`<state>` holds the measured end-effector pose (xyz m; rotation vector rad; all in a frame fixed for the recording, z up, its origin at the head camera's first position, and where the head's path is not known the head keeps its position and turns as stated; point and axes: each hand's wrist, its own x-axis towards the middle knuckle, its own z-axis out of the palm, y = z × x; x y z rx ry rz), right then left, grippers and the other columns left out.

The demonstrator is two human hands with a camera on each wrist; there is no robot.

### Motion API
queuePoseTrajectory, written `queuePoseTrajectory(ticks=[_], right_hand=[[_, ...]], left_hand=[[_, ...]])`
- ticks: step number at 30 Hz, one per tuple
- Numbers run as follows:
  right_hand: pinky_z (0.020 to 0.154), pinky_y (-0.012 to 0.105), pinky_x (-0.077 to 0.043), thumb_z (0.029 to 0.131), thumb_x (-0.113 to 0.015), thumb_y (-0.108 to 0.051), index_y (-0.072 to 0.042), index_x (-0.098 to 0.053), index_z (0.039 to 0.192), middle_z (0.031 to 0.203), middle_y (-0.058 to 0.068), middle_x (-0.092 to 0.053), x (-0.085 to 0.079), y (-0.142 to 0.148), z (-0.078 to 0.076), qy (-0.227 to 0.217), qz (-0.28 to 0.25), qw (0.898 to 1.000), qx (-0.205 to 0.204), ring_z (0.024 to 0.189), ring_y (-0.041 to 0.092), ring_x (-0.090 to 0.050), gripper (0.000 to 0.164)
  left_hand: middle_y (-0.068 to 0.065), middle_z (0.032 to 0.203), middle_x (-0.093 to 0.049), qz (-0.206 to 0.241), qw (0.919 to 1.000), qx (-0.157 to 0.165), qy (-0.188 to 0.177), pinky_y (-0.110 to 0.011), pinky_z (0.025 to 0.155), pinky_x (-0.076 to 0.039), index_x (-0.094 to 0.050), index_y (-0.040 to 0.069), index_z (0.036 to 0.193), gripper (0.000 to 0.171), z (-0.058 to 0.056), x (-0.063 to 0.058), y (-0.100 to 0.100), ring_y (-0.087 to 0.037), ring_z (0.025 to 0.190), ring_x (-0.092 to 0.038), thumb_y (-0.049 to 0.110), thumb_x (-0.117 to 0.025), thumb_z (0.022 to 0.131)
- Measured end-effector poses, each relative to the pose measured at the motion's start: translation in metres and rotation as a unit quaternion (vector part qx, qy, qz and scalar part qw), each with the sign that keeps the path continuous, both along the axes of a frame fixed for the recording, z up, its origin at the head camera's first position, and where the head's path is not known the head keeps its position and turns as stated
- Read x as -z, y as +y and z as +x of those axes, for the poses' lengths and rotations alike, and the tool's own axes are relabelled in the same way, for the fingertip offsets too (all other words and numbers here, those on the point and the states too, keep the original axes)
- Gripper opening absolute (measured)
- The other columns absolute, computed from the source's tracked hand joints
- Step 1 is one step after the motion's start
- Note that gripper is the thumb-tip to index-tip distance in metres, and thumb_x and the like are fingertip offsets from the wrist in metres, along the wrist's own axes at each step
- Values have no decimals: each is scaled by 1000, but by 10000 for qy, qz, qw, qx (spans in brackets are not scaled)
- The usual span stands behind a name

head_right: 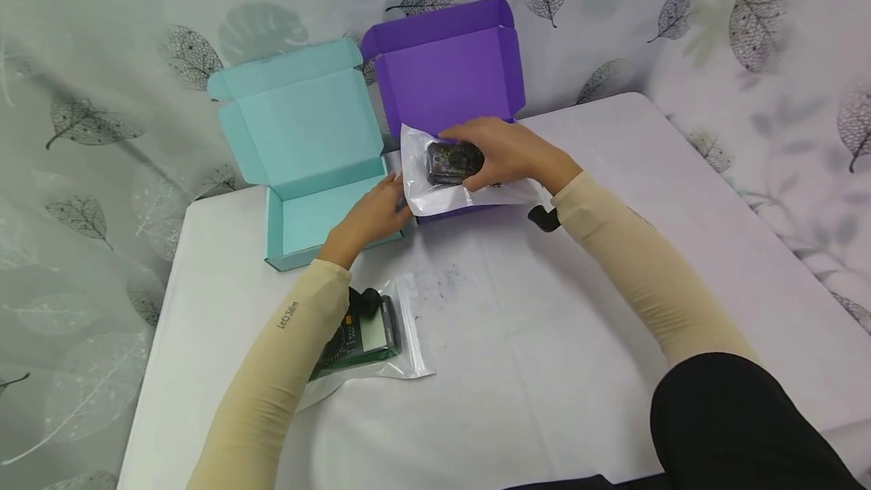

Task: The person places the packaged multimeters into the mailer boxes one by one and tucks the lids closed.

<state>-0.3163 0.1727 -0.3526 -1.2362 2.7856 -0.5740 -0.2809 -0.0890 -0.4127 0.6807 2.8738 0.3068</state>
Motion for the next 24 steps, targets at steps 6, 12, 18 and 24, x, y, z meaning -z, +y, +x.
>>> queuePoseTrajectory(ticks=[6,12,18,24], right_hand=[[98,51,-32,69,-80,-36,-19,-43,141,133,4,-49,-2,-6,-6,-73,48,10000,23,123,27,-41,83],[98,52,-32,70,-79,-36,-20,-42,141,136,3,-46,-3,-11,-11,-167,132,9998,31,124,28,-39,82],[100,52,-30,71,-80,-34,-18,-42,141,138,3,-45,-1,-13,-19,-221,109,9997,-31,124,29,-39,81],[99,53,-31,72,-79,-35,-19,-40,142,139,3,-43,0,-16,-27,-279,147,9995,-15,126,30,-38,82]], left_hand=[[-16,150,-21,120,9999,25,-30,-42,107,-23,-34,6,144,58,-1,0,-1,-32,138,-14,30,-53,95],[-13,151,-20,216,9997,43,37,-43,106,-25,-33,7,145,60,0,1,-2,-34,138,-15,32,-54,94],[-5,153,-17,366,9991,86,204,-45,105,-28,-26,13,148,67,0,3,-2,-36,136,-17,36,-56,94],[-6,151,-23,499,9987,-48,101,-47,103,-29,-18,13,150,74,-1,3,-2,-34,137,-18,37,-57,92]])
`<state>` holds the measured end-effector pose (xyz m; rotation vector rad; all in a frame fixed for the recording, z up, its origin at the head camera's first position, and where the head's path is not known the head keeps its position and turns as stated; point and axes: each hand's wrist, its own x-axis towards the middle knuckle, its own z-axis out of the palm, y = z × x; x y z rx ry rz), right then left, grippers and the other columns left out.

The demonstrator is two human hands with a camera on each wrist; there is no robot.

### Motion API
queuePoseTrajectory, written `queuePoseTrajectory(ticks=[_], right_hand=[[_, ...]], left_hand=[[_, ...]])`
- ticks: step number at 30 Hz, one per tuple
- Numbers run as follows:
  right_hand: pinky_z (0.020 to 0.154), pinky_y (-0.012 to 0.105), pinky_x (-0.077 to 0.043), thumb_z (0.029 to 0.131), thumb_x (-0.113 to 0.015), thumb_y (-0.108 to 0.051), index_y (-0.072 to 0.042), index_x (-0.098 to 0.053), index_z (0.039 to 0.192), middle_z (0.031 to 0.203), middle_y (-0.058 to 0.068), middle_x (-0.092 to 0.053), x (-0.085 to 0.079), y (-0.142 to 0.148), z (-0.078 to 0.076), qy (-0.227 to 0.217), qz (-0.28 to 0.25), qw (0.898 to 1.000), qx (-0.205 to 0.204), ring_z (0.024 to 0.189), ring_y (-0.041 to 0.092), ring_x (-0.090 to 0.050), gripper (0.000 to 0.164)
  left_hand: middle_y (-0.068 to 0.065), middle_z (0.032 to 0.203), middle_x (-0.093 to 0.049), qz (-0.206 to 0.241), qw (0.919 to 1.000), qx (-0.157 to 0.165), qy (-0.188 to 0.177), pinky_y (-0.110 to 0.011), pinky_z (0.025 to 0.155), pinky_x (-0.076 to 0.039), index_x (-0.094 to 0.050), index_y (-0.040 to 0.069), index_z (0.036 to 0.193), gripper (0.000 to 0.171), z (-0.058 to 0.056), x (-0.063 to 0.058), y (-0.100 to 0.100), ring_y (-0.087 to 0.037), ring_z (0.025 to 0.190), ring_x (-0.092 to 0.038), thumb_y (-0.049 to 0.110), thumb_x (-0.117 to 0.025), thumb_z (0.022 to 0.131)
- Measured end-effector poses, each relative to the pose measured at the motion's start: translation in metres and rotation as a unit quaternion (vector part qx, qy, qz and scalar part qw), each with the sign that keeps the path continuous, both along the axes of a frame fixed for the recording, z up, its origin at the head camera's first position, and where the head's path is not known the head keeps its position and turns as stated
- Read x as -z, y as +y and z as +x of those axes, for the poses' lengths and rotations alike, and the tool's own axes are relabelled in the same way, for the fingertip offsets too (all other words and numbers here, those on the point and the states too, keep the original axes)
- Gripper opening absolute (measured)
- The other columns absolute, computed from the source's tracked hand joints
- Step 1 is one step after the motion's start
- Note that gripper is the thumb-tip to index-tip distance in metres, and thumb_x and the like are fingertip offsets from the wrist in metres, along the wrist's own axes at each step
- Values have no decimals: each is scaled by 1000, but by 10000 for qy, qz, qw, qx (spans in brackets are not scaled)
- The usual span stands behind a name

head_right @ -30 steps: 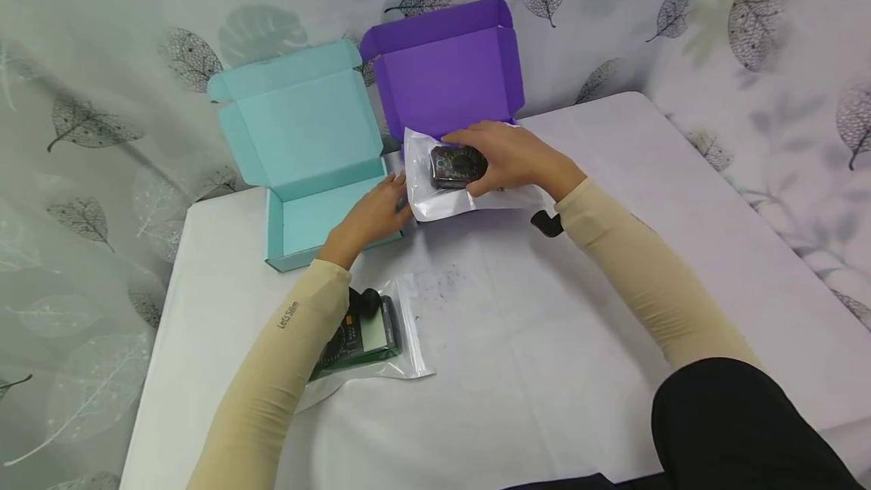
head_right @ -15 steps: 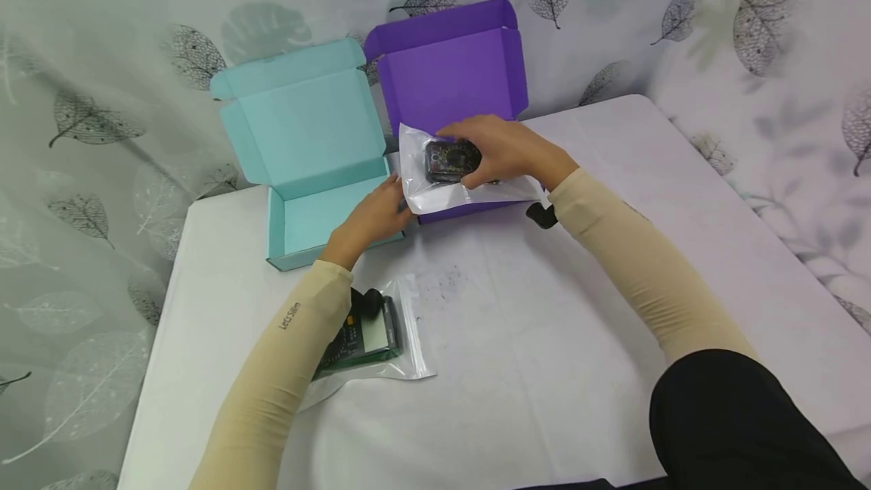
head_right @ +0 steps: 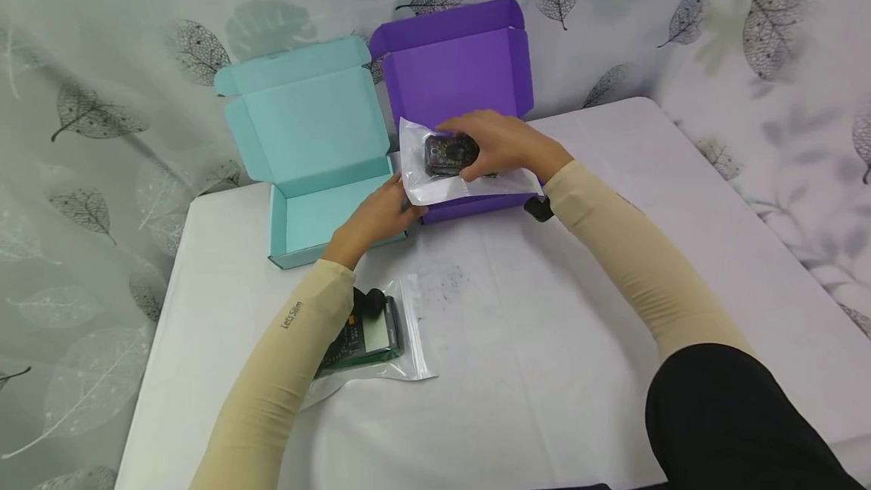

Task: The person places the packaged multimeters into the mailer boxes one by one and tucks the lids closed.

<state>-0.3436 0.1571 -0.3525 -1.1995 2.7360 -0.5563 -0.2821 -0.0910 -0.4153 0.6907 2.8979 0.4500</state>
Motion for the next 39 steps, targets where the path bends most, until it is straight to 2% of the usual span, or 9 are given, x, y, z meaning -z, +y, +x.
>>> queuePoseTrajectory(ticks=[16,22,27,31,35,39], right_hand=[[97,57,-31,73,-78,-34,-20,-39,143,140,6,-42,0,-7,-14,-152,307,9991,268,127,32,-35,82],[97,59,-30,73,-78,-34,-20,-37,144,140,7,-41,5,-8,-21,-226,437,9980,391,128,34,-33,83],[98,59,-29,73,-78,-32,-19,-37,144,139,8,-42,10,-8,-26,-282,424,9978,428,128,34,-34,83],[99,56,-29,74,-78,-32,-18,-36,144,136,9,-45,16,-7,-31,-366,428,9977,386,125,31,-36,83],[99,54,-29,74,-78,-32,-16,-36,144,136,9,-44,22,-6,-35,-404,446,9976,344,125,31,-37,83],[100,53,-28,73,-78,-32,-14,-36,144,135,10,-46,27,-5,-37,-450,467,9974,323,125,32,-37,84]], left_hand=[[-9,151,-22,-48,9996,-111,-243,-46,105,-27,-21,14,150,73,-1,-2,2,-29,139,-11,41,-57,92],[-7,151,-21,-63,9996,-52,-254,-47,104,-28,-26,14,149,69,-2,-3,3,-30,139,-12,40,-57,92],[-5,153,-16,-108,9996,27,-243,-46,106,-25,-31,15,147,64,-2,-2,2,-32,139,-10,40,-56,93],[-6,153,-13,-219,9993,50,-289,-44,107,-23,-35,12,145,62,-1,-3,1,-30,139,-8,41,-54,94],[-12,152,-17,-328,9989,17,-346,-42,108,-21,-38,6,143,62,-1,-3,0,-27,140,-6,43,-51,95],[-13,152,-19,-377,9987,15,-344,-43,108,-21,-37,5,143,62,-1,-3,-1,-28,139,-8,43,-50,95]])
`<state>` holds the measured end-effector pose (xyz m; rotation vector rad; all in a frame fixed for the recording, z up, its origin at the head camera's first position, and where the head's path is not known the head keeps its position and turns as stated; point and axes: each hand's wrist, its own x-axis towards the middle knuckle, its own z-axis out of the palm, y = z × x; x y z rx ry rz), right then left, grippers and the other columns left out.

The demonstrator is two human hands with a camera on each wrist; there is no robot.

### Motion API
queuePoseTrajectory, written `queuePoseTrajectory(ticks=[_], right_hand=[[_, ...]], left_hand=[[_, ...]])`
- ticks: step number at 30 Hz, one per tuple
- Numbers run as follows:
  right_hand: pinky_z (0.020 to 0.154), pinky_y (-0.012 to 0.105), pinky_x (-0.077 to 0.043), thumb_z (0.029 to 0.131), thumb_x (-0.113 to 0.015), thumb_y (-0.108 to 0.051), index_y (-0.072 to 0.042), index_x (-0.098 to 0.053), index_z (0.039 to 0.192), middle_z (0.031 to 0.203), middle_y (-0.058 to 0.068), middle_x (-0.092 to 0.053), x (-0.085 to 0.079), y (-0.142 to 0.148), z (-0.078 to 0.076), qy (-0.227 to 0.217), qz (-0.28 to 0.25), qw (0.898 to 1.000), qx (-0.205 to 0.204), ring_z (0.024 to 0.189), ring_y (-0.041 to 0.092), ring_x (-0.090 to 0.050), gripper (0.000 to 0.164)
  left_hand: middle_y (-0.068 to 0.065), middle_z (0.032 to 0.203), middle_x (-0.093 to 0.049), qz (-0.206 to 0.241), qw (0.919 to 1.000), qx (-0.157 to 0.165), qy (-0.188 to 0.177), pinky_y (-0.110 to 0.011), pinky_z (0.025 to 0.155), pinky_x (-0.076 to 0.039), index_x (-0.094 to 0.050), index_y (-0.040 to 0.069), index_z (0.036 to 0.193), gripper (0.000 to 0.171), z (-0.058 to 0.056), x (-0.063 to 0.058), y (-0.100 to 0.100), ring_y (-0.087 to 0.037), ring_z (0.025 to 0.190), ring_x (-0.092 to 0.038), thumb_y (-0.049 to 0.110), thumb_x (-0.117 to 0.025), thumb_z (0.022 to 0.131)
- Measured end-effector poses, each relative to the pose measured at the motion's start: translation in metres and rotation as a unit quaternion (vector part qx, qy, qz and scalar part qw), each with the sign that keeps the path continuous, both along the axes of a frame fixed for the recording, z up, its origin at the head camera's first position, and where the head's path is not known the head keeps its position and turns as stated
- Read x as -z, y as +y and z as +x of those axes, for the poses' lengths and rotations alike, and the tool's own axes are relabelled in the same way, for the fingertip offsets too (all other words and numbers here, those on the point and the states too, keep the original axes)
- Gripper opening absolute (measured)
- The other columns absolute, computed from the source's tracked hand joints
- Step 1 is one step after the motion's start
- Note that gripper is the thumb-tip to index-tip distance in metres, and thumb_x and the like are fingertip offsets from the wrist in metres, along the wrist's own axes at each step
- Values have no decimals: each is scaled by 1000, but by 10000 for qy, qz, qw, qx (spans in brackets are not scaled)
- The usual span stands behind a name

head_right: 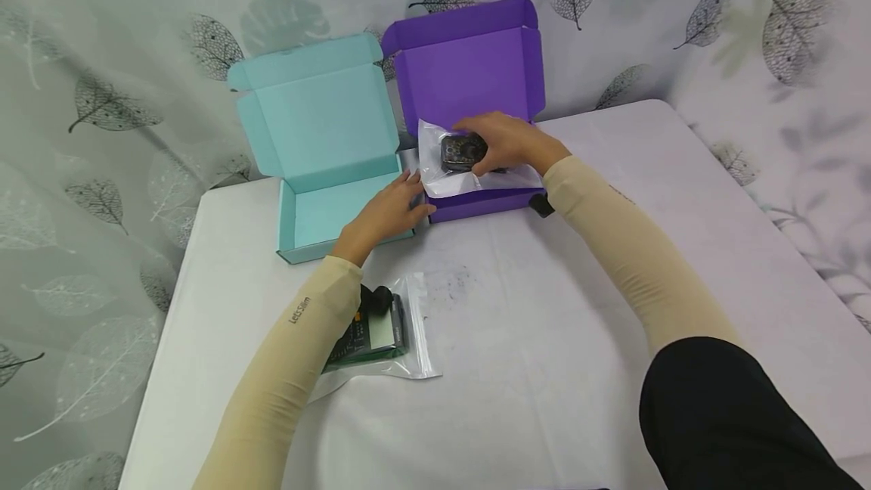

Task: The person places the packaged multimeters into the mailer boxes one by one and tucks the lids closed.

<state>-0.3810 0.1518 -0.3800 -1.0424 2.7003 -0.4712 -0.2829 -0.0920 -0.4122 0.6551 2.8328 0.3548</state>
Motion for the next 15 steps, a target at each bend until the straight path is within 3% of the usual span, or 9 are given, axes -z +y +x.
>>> queuePoseTrajectory(ticks=[15], right_hand=[[102,51,-28,74,-77,-32,-12,-35,144,132,11,-47,16,5,-7,-95,155,9998,20,124,30,-38,83]], left_hand=[[-11,153,-15,76,9999,-95,-96,-43,108,-19,-29,11,147,64,2,0,-1,-26,140,-5,44,-49,95]])
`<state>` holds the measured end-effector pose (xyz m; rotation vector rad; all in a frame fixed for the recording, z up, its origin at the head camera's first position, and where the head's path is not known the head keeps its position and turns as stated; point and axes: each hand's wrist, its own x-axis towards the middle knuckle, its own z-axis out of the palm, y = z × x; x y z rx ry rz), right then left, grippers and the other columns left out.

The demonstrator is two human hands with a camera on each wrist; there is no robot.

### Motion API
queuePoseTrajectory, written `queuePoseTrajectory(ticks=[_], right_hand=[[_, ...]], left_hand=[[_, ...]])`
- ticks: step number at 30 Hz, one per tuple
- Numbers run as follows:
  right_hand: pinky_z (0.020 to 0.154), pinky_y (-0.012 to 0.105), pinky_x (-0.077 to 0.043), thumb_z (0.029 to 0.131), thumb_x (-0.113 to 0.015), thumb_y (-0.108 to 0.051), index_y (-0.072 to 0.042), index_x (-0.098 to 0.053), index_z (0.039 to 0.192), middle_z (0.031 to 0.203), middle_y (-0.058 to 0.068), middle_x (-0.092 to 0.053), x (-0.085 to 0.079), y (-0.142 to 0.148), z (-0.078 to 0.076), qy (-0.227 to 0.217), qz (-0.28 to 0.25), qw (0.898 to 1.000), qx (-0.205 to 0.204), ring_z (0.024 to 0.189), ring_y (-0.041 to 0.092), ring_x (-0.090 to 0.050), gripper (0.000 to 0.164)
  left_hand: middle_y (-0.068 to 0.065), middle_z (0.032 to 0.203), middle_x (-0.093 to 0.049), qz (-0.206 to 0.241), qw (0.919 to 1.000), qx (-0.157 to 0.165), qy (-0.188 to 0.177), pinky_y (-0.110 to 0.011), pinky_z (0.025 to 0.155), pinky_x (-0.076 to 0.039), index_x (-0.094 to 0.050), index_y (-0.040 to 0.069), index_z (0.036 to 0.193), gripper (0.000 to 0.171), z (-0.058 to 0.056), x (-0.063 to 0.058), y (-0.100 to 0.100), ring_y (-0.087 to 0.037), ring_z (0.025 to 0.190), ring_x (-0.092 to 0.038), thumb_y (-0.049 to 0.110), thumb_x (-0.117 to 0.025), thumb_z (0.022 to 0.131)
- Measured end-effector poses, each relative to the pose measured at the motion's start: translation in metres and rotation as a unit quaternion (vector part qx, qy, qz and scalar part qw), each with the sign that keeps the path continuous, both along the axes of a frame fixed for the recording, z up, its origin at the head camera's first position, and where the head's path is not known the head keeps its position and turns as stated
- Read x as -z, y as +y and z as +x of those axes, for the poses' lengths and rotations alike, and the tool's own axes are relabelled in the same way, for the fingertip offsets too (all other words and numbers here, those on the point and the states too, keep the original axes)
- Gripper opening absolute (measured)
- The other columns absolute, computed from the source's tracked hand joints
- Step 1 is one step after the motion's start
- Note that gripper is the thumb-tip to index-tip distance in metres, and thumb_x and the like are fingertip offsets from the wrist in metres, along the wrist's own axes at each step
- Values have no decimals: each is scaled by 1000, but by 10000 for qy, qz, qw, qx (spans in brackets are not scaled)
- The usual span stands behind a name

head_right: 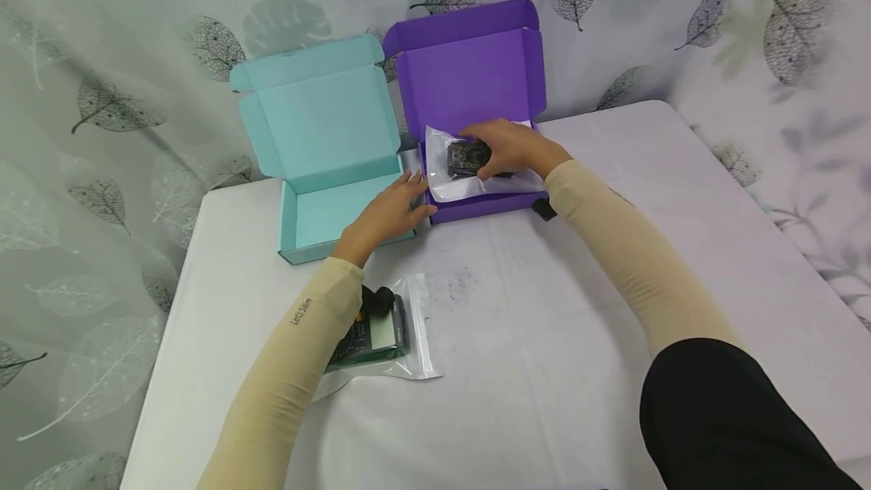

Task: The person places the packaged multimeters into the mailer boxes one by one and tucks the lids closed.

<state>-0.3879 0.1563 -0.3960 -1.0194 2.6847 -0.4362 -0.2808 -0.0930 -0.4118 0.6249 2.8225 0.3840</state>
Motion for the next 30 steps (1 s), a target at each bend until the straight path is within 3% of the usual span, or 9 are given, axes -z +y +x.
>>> queuePoseTrajectory(ticks=[17,30], right_hand=[[102,53,-28,76,-76,-32,-10,-35,143,142,13,-39,15,-3,1,-156,312,9994,-82,129,33,-34,82],[101,54,-27,77,-76,-31,-10,-36,143,140,14,-40,16,-6,3,-245,360,9991,-1,128,35,-34,80]], left_hand=[[-10,153,-14,14,10000,3,-70,-45,108,-21,-26,12,148,66,-2,4,-1,-26,140,-4,44,-50,95],[-11,153,-15,23,10000,63,49,-43,108,-19,-26,12,148,66,-2,4,-2,-26,140,-5,44,-49,95]])
